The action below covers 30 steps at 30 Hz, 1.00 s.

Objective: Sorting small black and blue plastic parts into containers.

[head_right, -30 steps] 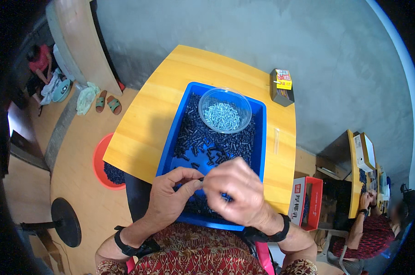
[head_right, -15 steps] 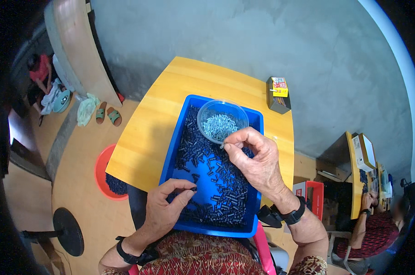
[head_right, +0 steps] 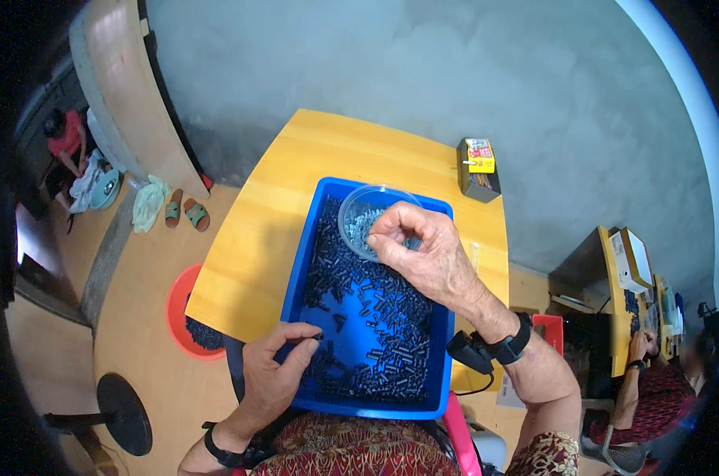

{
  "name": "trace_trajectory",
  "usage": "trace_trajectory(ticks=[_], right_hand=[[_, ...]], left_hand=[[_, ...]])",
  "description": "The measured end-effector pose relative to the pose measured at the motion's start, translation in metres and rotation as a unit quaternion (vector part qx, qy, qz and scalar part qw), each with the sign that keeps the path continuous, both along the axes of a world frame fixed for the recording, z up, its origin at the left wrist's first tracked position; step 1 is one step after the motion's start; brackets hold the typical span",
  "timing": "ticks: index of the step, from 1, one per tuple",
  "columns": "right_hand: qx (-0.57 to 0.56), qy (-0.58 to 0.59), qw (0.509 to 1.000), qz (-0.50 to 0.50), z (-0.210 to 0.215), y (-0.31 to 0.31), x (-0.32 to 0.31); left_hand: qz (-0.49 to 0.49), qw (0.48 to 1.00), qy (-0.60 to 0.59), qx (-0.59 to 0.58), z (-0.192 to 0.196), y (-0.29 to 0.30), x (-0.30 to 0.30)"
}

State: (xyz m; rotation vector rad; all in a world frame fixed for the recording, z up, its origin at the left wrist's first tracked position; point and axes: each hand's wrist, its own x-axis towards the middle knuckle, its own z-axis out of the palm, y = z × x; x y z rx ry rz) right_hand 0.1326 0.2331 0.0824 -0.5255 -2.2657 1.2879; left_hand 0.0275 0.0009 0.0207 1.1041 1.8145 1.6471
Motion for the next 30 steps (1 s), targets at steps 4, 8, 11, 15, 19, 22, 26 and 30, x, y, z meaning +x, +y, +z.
trace_trajectory(ticks=[4,8,11,15,19,22,26,30], right_hand=[[0.020,-0.083,0.994,0.069,0.008,-0.003,-0.007],[0.057,-0.040,0.996,0.053,0.011,0.009,-0.021],[0.122,-0.002,0.992,0.011,0.018,0.032,-0.026],[0.061,-0.016,0.996,-0.070,0.016,0.072,-0.005],[0.015,0.009,0.985,-0.171,0.002,0.102,0.047],[-0.007,0.028,0.972,-0.233,-0.008,0.107,0.084],[-0.040,0.080,0.946,-0.311,-0.025,0.116,0.153],[-0.075,0.113,0.912,-0.388,-0.062,0.111,0.223]], left_hand=[[0.012,1.000,-0.006,-0.009,-0.004,0.000,-0.007],[0.001,0.999,-0.031,-0.015,-0.004,0.000,-0.011],[0.002,0.999,-0.039,0.004,-0.007,0.001,-0.011],[0.012,0.998,-0.059,-0.014,-0.009,-0.004,-0.008],[0.008,0.995,-0.094,-0.007,-0.010,-0.004,-0.005],[0.011,0.996,-0.085,-0.018,-0.010,-0.003,-0.004],[0.016,0.992,-0.119,-0.028,-0.009,-0.002,-0.003],[0.062,0.993,-0.103,-0.024,-0.018,0.000,-0.004]])
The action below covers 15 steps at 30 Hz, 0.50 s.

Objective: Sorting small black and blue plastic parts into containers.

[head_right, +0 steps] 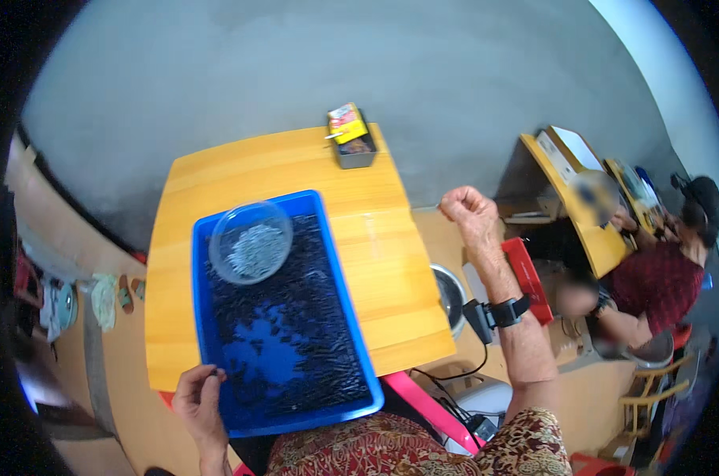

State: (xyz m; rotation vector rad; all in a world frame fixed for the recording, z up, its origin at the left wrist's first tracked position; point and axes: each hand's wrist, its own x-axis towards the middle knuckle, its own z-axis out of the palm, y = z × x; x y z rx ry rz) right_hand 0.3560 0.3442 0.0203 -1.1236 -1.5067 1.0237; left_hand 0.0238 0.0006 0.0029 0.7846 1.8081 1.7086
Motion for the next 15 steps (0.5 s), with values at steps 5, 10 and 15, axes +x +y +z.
trace_trajectory(ticks=[5,10,15], right_hand=[[-0.103,0.056,0.991,-0.066,-0.068,-0.023,0.062],[-0.209,0.049,0.971,-0.104,-0.154,-0.054,0.091],[-0.290,0.117,0.945,-0.099,-0.199,-0.064,0.086]], left_hand=[[0.022,0.999,0.014,0.025,-0.011,-0.007,-0.012],[0.017,0.999,-0.027,-0.012,0.011,0.000,-0.002],[0.031,0.999,-0.033,-0.031,0.021,0.008,-0.001]])
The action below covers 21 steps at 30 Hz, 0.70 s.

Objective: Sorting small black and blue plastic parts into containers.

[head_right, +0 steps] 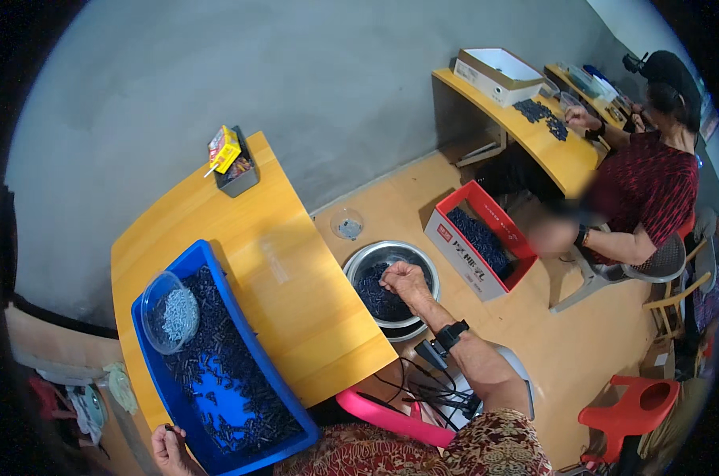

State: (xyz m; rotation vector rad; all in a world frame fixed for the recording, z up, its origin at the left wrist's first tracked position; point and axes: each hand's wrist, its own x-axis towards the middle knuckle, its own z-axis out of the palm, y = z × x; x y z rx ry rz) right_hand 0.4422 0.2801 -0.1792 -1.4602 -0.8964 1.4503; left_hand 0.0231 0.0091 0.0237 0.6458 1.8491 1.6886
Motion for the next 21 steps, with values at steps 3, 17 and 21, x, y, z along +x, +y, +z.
trace_trajectory(ticks=[3,17,21], right_hand=[[-0.018,0.024,0.999,-0.010,-0.014,0.012,-0.008],[0.109,-0.147,0.983,-0.016,-0.077,0.149,0.002],[-0.013,-0.033,0.999,-0.026,-0.077,0.103,0.021]], left_hand=[[-0.014,1.000,0.019,0.012,0.011,0.002,0.004],[0.044,0.997,0.032,-0.050,0.018,0.010,0.018],[0.057,0.996,0.026,-0.065,0.022,0.009,0.018]])
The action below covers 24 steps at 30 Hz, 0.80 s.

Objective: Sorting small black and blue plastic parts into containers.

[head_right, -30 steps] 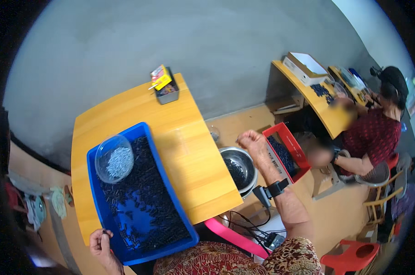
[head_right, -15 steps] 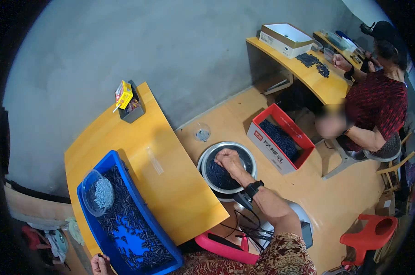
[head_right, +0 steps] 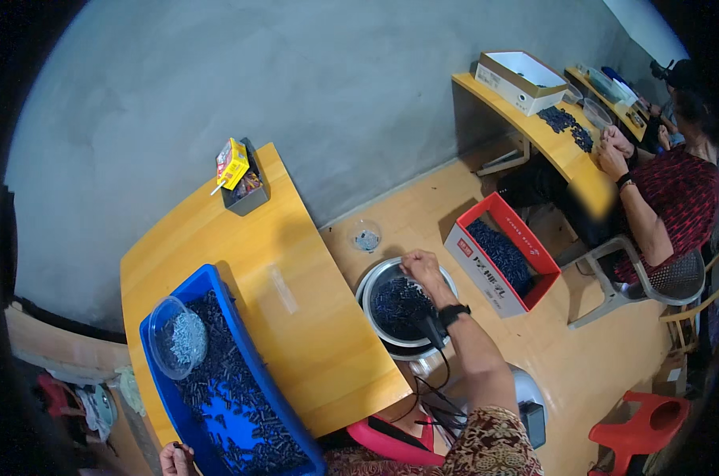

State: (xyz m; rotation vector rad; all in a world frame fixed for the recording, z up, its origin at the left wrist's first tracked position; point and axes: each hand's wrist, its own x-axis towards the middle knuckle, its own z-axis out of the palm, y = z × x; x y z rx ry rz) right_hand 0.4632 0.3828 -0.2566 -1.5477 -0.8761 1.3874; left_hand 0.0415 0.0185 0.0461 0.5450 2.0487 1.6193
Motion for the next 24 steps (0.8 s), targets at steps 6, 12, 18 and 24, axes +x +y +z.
trace_trajectory(ticks=[6,12,18,24], right_hand=[[0.079,-0.052,0.994,0.059,0.085,-0.039,0.018],[0.238,-0.094,0.949,0.185,0.237,-0.036,-0.051],[0.445,-0.228,0.769,0.399,0.341,-0.076,-0.200],[0.558,-0.252,0.579,0.538,0.345,-0.090,-0.314]], left_hand=[[0.012,0.996,0.008,0.083,-0.036,-0.016,-0.028],[-0.026,0.984,-0.082,0.155,-0.030,-0.008,-0.017],[-0.013,0.960,-0.179,0.215,-0.027,-0.017,-0.026],[-0.019,0.947,-0.211,0.240,-0.026,-0.019,-0.029]])
